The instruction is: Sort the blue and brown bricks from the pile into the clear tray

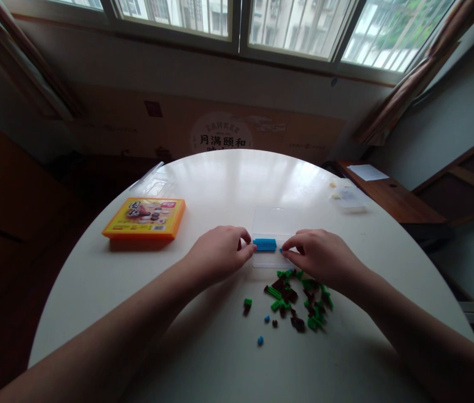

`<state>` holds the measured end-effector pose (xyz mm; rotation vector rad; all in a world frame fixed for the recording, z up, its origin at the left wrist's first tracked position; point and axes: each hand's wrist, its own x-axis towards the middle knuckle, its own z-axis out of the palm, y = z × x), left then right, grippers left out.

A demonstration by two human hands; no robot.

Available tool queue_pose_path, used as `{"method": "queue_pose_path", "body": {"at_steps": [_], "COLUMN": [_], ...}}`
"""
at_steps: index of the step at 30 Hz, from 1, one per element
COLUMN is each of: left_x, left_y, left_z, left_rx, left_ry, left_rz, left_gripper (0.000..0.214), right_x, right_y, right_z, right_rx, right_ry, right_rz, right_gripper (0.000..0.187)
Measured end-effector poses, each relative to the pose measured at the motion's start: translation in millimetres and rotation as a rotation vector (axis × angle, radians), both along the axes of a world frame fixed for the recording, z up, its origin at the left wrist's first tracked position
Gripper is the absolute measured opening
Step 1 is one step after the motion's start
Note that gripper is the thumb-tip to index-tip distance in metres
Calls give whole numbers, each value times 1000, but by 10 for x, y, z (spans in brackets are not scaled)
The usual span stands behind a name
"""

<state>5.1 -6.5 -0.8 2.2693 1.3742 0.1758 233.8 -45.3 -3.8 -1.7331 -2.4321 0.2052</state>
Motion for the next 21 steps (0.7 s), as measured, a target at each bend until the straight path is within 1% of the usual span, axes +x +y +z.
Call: {"method": "queue_pose_path", "body": {"at_steps": [10,21], "left_x": [2,3], "left_y": [0,-8], "left_z": [-2,0], "left_rx": [-3,4], "left_ry": [-1,0], "left_rz": [0,0], "left_gripper": [37,37], "right_x": [-50,-86], "right_y": [6,26], "right_z": [7,-17], "right_rx": [-13,30], "right_ry": [-7,-7], "right_rz": [-13,-32], "right_gripper": [18,16]}}
